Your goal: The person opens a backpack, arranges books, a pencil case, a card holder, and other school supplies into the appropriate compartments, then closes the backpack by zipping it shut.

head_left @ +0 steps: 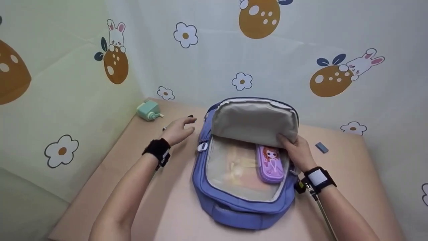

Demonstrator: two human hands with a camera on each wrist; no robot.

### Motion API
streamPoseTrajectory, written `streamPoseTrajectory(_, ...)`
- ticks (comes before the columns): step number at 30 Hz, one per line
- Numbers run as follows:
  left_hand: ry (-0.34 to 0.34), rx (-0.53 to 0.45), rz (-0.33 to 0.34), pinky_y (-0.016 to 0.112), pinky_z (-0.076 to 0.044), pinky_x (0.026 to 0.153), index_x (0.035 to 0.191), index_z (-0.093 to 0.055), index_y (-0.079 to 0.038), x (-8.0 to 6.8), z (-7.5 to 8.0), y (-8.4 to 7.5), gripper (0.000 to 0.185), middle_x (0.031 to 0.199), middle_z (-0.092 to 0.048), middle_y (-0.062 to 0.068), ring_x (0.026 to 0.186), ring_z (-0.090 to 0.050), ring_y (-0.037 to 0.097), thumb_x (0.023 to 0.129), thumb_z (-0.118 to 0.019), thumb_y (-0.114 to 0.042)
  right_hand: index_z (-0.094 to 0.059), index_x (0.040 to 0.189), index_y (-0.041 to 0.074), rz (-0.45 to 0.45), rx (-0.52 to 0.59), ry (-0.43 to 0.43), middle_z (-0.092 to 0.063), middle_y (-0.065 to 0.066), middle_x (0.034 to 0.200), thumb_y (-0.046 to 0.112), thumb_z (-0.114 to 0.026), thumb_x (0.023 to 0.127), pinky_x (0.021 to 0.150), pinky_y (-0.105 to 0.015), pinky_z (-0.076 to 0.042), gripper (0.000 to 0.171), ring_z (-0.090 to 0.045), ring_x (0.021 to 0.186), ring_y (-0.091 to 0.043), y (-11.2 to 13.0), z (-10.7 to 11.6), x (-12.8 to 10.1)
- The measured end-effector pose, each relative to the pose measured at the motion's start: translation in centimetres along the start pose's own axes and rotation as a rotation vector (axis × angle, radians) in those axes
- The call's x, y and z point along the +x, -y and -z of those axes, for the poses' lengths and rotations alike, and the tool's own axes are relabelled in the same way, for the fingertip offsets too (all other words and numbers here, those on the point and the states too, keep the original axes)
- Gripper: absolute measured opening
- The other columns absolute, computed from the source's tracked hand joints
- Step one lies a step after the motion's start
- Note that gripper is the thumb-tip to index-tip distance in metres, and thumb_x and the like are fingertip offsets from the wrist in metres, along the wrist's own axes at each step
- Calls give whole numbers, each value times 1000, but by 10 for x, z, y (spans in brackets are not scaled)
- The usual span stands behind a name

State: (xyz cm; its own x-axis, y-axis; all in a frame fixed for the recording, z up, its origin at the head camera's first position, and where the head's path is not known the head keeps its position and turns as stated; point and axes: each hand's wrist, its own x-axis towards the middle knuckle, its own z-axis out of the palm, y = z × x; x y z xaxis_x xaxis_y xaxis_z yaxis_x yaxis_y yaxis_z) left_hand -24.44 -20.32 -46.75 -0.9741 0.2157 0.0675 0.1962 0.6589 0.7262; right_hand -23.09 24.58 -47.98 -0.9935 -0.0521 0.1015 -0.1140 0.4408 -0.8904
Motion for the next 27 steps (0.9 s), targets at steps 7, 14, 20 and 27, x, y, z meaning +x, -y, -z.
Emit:
streamPoseTrajectory(7, -34, 167, 93, 49, -40, 110, 140, -60, -2, 5, 9, 17, 43, 139, -62, 17, 132, -54, 35, 102, -56, -22, -67, 117, 1, -1, -49, 6, -70, -13, 112, 53, -67, 96, 84, -24, -46, 56, -62, 98, -20, 3, 3, -2)
streamPoseTrajectory(14, -26, 199, 168, 50, -39, 111, 138, -62, -2, 8, 5, 27, 41, 140, -61, 17, 134, -52, 36, 101, -58, -20, -66, 118, 0, 11, -55, 26, -70, -14, 111, 54, -66, 96, 82, -24, -48, 58, -64, 96, -21, 4, 2, 0)
streamPoseTrajectory(20, -82, 294, 197, 52, -43, 107, 141, -58, -2, 14, 19, 43, 44, 139, -60, 19, 129, -56, 39, 100, -57, -17, -66, 117, 1, 8, -70, 27, -70, -14, 109, 56, -66, 95, 80, -26, -49, 59, -64, 94, -22, 3, 3, 2)
streamPoseTrajectory(27, -167, 342, 259, 55, -40, 109, 141, -51, 6, 13, 54, 65, 44, 142, -52, 28, 132, -49, 44, 100, -52, -9, -65, 119, 1, 10, -79, 31, -70, -15, 109, 56, -65, 96, 82, -27, -48, 60, -64, 95, -23, 4, 3, 2)
